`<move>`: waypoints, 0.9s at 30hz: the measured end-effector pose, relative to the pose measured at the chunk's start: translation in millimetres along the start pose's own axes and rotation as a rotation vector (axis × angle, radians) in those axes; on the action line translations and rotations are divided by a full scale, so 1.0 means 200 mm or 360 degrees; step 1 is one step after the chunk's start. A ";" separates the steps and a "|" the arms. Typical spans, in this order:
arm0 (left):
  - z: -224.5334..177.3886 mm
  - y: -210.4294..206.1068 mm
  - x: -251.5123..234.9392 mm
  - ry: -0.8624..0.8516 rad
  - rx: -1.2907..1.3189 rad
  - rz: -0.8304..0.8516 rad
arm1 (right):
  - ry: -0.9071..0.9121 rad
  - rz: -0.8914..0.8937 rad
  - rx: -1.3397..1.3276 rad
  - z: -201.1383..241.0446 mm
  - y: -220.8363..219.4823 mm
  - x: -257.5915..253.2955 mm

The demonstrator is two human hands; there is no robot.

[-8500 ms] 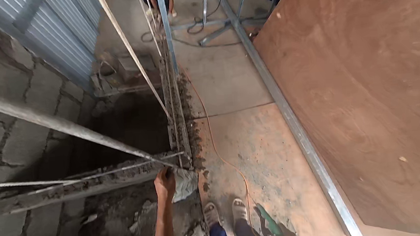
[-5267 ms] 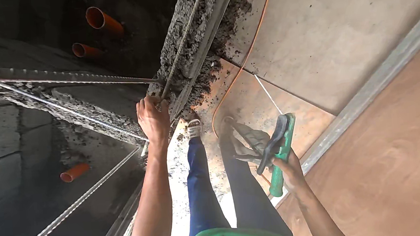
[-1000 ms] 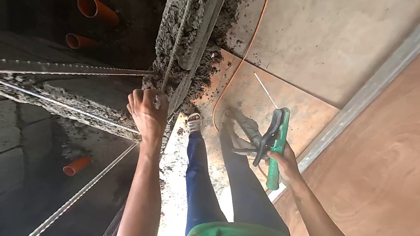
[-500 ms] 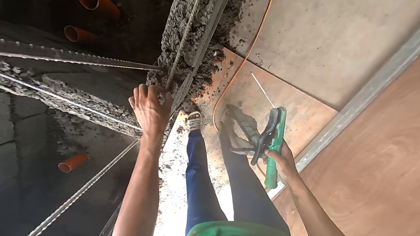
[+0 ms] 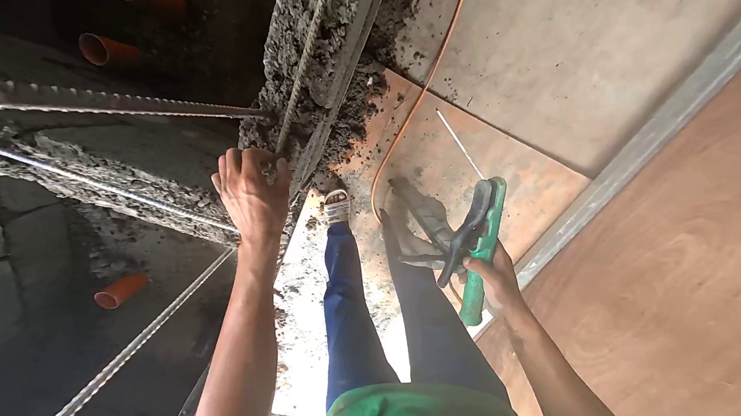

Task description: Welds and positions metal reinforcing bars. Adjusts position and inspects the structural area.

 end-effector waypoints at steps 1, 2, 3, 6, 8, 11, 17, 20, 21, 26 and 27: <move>-0.01 0.00 0.00 -0.0002 0.0025 0.0000 | 0.0039 0.0006 -0.0037 0.03 -0.03 0.00; -0.02 0.00 0.01 0.0001 0.0049 0.0009 | 0.0089 0.0013 -0.0087 0.07 -0.05 -0.01; -0.02 0.00 0.02 0.0016 0.0076 0.0029 | 0.0138 0.0023 -0.0129 0.10 -0.08 -0.01; -0.02 0.00 0.04 0.0066 0.0153 0.0036 | 0.0237 0.0076 -0.0234 0.22 -0.19 -0.08; -0.03 0.01 0.08 0.0015 0.0213 0.0068 | 0.0256 0.0110 -0.0284 0.29 -0.26 -0.13; -0.15 0.04 0.19 -0.0182 0.0344 0.0265 | 0.0277 0.0187 -0.0313 0.38 -0.36 -0.20; -0.36 -0.16 0.34 -0.0674 0.0550 0.0607 | 0.0380 0.0284 -0.0345 0.54 -0.48 -0.19; -0.26 -0.02 0.34 -0.0691 0.0863 0.0430 | 0.0493 0.0275 -0.0369 0.62 -0.52 -0.17; -0.25 0.06 0.35 -0.0676 0.0937 0.0335 | 0.0528 0.0286 -0.0392 0.64 -0.54 -0.17; -0.17 0.40 0.30 -0.0419 0.0967 -0.0367 | 0.0595 0.0373 -0.0422 0.69 -0.81 -0.27; -0.14 0.39 0.26 -0.0300 0.0903 -0.0401 | 0.0561 0.0369 -0.0394 0.68 -0.87 -0.30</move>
Point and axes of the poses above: each hand's wrist, its own x-axis away from the middle knuckle, its own y-axis out of the back of the hand, z = x × y, the point moved 9 cm from there along -x, towards the middle knuckle, and after that the axes turned 15 degrees about z, right-handed, at the moved point
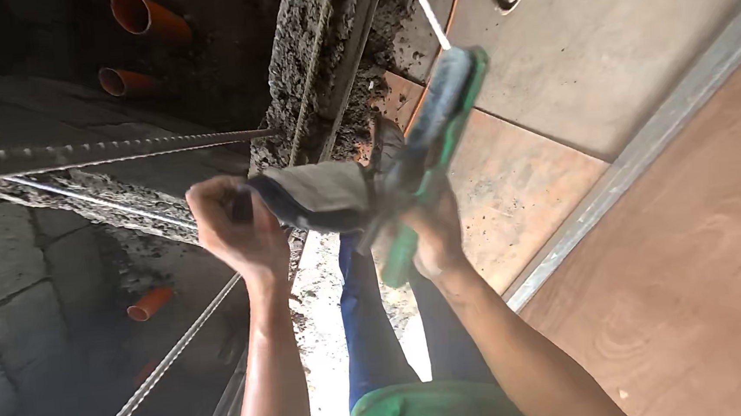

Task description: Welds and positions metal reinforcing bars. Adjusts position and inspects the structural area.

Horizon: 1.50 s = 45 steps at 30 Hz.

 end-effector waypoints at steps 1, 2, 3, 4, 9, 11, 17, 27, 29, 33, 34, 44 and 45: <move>0.06 -0.03 -0.04 0.0094 -0.0093 -0.0008 | -0.0037 -0.0029 0.0028 -0.04 -0.04 -0.03; 0.14 -0.06 -0.07 0.0178 -0.0162 -0.0007 | -0.0074 -0.0076 0.0070 -0.09 -0.07 -0.07; 0.23 -0.10 -0.12 0.0227 -0.0225 -0.0032 | -0.0103 -0.0122 0.0130 -0.11 -0.08 -0.10; 0.30 -0.13 -0.16 0.0267 -0.0300 -0.0028 | -0.0110 -0.0164 0.0174 -0.13 -0.08 -0.12; 0.39 -0.22 -0.29 0.0556 -0.0688 0.0147 | -0.0055 -0.0335 0.0289 -0.17 -0.04 -0.19; 0.39 -0.23 -0.32 0.0696 -0.0829 0.0208 | -0.0011 -0.0384 0.0369 -0.14 -0.03 -0.23; 0.33 -0.27 -0.39 0.0627 -0.1009 0.0214 | -0.0041 -0.0407 0.0684 -0.06 -0.08 -0.32; 0.29 -0.25 -0.36 0.0507 -0.0823 0.0243 | -0.0019 -0.0449 0.0700 -0.09 0.05 -0.33; 0.26 -0.23 -0.30 0.0484 -0.0791 0.0291 | -0.0029 -0.0449 0.0655 -0.10 0.08 -0.31; 0.26 -0.23 -0.28 0.0484 -0.0722 0.0356 | 0.0000 -0.0459 0.0642 -0.12 0.11 -0.27; 0.28 -0.23 -0.32 0.0522 -0.0731 0.0303 | 0.0004 -0.0467 0.0646 -0.13 0.11 -0.27; 0.32 -0.25 -0.43 0.0702 -0.0906 0.0376 | -0.0031 -0.0401 0.0766 -0.09 -0.04 -0.36; 0.32 -0.25 -0.43 0.0701 -0.0901 0.0381 | -0.0016 -0.0397 0.0766 -0.08 -0.04 -0.35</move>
Point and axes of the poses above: each hand's wrist, its own x-axis away from the middle knuckle, its own y-axis out of the back of the hand, z = x × y, the point moved 9 cm from there along -x, towards the middle knuckle, and after that the axes turned 15 degrees about z, right-handed, at the moved point
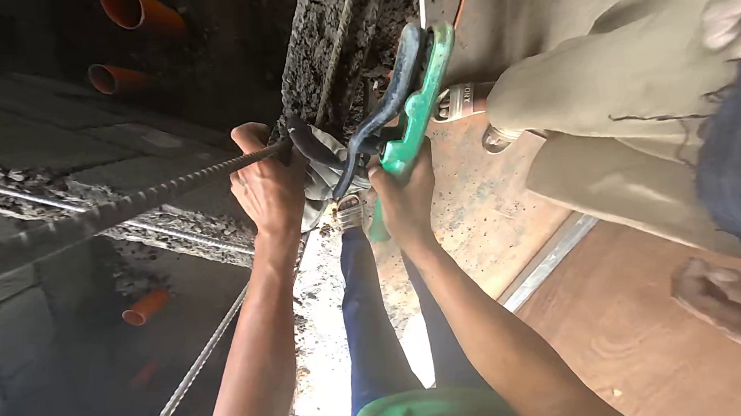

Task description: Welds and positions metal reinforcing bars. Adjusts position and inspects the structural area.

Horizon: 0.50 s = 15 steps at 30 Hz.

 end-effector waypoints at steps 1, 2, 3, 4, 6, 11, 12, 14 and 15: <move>0.00 0.01 0.00 -0.0004 0.0005 -0.0003 | 0.0010 -0.0008 -0.0002 0.00 0.01 0.00; -0.01 0.01 0.00 -0.0005 0.0013 -0.0007 | 0.0018 -0.0009 0.0004 0.01 0.02 0.00; -0.01 0.01 0.01 0.0003 0.0019 0.0000 | 0.0026 -0.0013 0.0009 0.01 0.04 0.01; -0.02 0.01 0.01 0.0012 0.0017 0.0008 | 0.0028 -0.0017 0.0010 0.00 0.05 0.02; -0.02 0.02 0.06 0.0034 -0.0015 0.0025 | 0.0005 -0.0018 0.0011 -0.02 0.07 0.03; 0.04 0.04 0.44 -0.0181 0.0209 -0.0034 | -0.0051 0.0026 -0.0074 -0.12 0.13 0.16; 0.06 0.03 0.52 -0.0229 0.0247 -0.0071 | -0.0018 0.0035 -0.0131 -0.15 0.15 0.19; 0.08 -0.02 0.66 -0.0311 0.0318 -0.0116 | -0.0013 0.0044 -0.0213 -0.21 0.19 0.24; 0.10 -0.07 0.72 -0.0350 0.0344 -0.0110 | -0.0037 0.0043 -0.0211 -0.23 0.22 0.26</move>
Point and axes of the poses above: each hand's wrist, its own x-axis away from the middle knuckle, its own y-axis out of the back of the hand, z = x × y, the point moved 9 cm from there along -x, towards the middle knuckle, and after that the axes turned 15 degrees about z, right-handed, at the moved point
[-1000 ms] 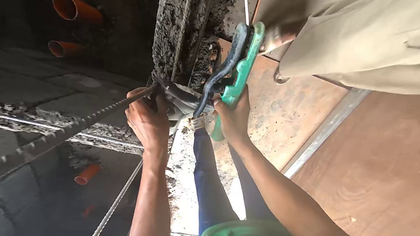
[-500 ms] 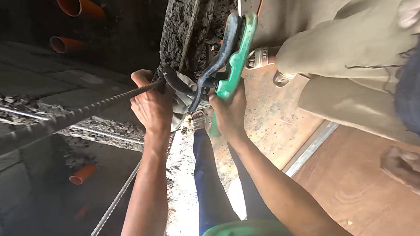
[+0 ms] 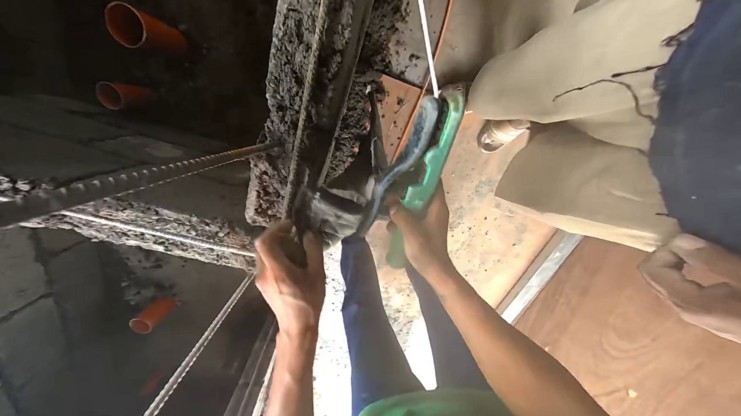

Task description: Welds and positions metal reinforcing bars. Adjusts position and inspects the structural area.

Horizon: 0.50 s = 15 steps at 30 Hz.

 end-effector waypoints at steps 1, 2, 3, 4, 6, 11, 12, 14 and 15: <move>0.01 -0.05 0.06 -0.0022 0.0020 0.0020 | -0.0030 -0.0008 0.0034 -0.02 0.04 0.02; 0.04 -0.09 0.12 -0.0025 0.0031 0.0057 | -0.0062 -0.0006 0.0083 -0.03 0.07 0.04; 0.07 -0.14 0.16 -0.0015 0.0032 0.0089 | -0.0087 0.0009 0.0136 -0.04 0.09 0.06; 0.10 -0.18 0.19 -0.0001 0.0036 0.0122 | -0.0095 0.0027 0.0168 -0.04 0.12 0.08; 0.15 -0.26 0.23 0.0026 0.0067 0.0191 | -0.0040 0.0045 0.0194 -0.03 0.16 0.12; 0.21 -0.45 0.36 0.0053 0.0238 0.0457 | -0.0031 0.0046 0.0320 -0.04 0.26 0.25; 0.22 -0.49 0.39 0.0081 0.0266 0.0502 | -0.0060 0.0056 0.0315 -0.05 0.27 0.27; 0.26 -0.57 0.47 0.0157 0.0299 0.0588 | -0.0139 0.0085 0.0293 -0.07 0.30 0.32; 0.29 -0.61 0.53 0.0212 0.0331 0.0638 | -0.0180 0.0105 0.0287 -0.09 0.32 0.36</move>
Point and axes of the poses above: each hand's wrist, its own x-axis away from the middle knuckle, its own y-axis out of the back of the hand, z = x × y, the point moved 9 cm from there along -x, towards the middle knuckle, and after that the axes turned 15 degrees about z, right-handed, at the moved point
